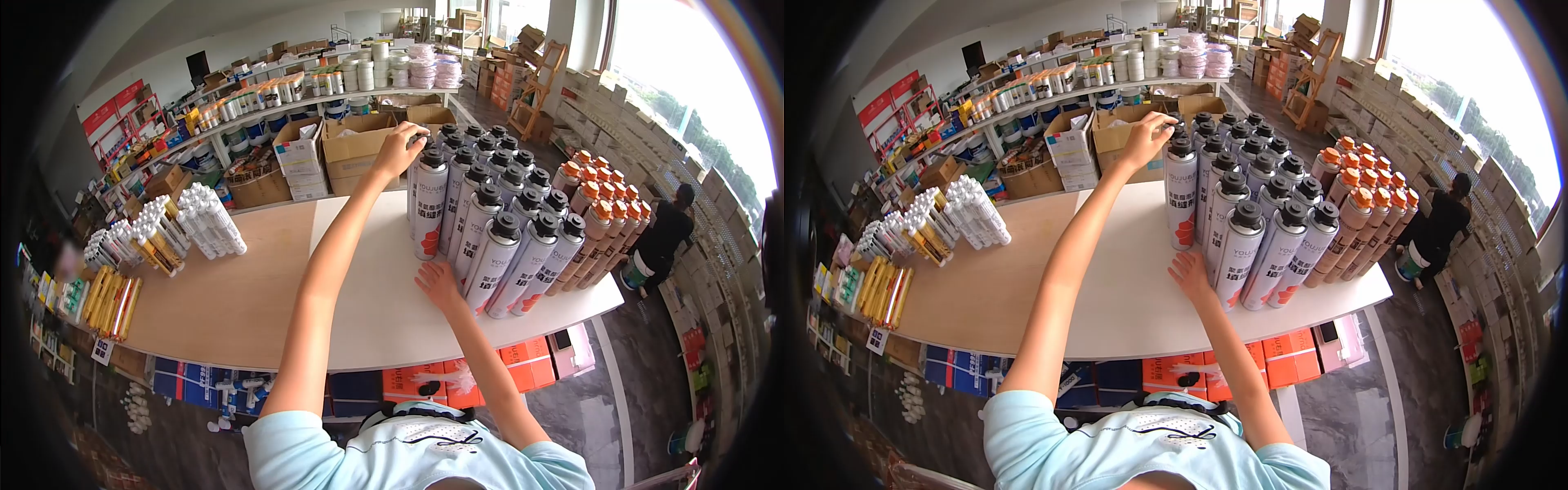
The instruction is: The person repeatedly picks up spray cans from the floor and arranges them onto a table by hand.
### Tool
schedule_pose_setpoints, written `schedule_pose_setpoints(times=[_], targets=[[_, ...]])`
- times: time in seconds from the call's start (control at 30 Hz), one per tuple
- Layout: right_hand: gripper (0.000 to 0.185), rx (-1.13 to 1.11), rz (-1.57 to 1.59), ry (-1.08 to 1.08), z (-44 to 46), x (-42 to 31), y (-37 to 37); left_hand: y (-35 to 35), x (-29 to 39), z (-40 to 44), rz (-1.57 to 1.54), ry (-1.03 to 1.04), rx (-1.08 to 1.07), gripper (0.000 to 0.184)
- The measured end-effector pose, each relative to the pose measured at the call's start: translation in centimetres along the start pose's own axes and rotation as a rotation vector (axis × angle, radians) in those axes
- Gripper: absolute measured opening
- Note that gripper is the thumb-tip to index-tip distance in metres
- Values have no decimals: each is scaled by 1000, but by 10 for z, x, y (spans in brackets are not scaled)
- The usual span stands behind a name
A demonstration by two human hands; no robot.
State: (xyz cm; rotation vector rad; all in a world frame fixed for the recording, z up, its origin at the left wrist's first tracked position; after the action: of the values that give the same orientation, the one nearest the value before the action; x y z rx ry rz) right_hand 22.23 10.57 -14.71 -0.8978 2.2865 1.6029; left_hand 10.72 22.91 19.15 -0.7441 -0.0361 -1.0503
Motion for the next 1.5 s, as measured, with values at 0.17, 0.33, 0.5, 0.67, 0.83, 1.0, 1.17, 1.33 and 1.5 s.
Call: schedule_pose_setpoints(times=[0.17,0.33,0.5,0.67,0.83,1.0,1.17,1.33,1.5], targets=[[57,-6,2,9,8,8,-5,8,36,-19,121,60,-190,42],[57,-47,11,27,3,18,2,13,28,-21,78,28,-182,44],[60,-75,-13,69,-1,24,3,14,29,-21,184,28,-164,40],[59,-46,13,57,-6,21,0,13,32,-24,163,-6,-131,41],[59,-34,12,44,-10,19,1,16,35,-25,191,-69,-165,44],[59,-28,24,54,-13,20,-1,19,31,-28,216,-81,-163,46],[59,-54,104,74,-25,21,3,-2,49,-65,238,12,72,63],[57,-85,93,23,-63,23,24,0,70,-180,71,-122,78,59],[60,-262,-648,-448,-102,-1,55,-8,85,-287,3,-364,-54,60]])
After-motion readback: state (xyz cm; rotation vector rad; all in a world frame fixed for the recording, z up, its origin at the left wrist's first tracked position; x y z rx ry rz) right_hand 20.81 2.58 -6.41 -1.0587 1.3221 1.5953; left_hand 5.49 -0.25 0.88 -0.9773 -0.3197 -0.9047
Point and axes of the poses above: each hand's wrist, its own z-axis towards the middle knuckle, its own y-axis out of the palm, x = y × z, the point moved 8 cm from there along z, towards the middle knuckle, and after that the axes turned 4 degrees about z, right-handed, at the moved point
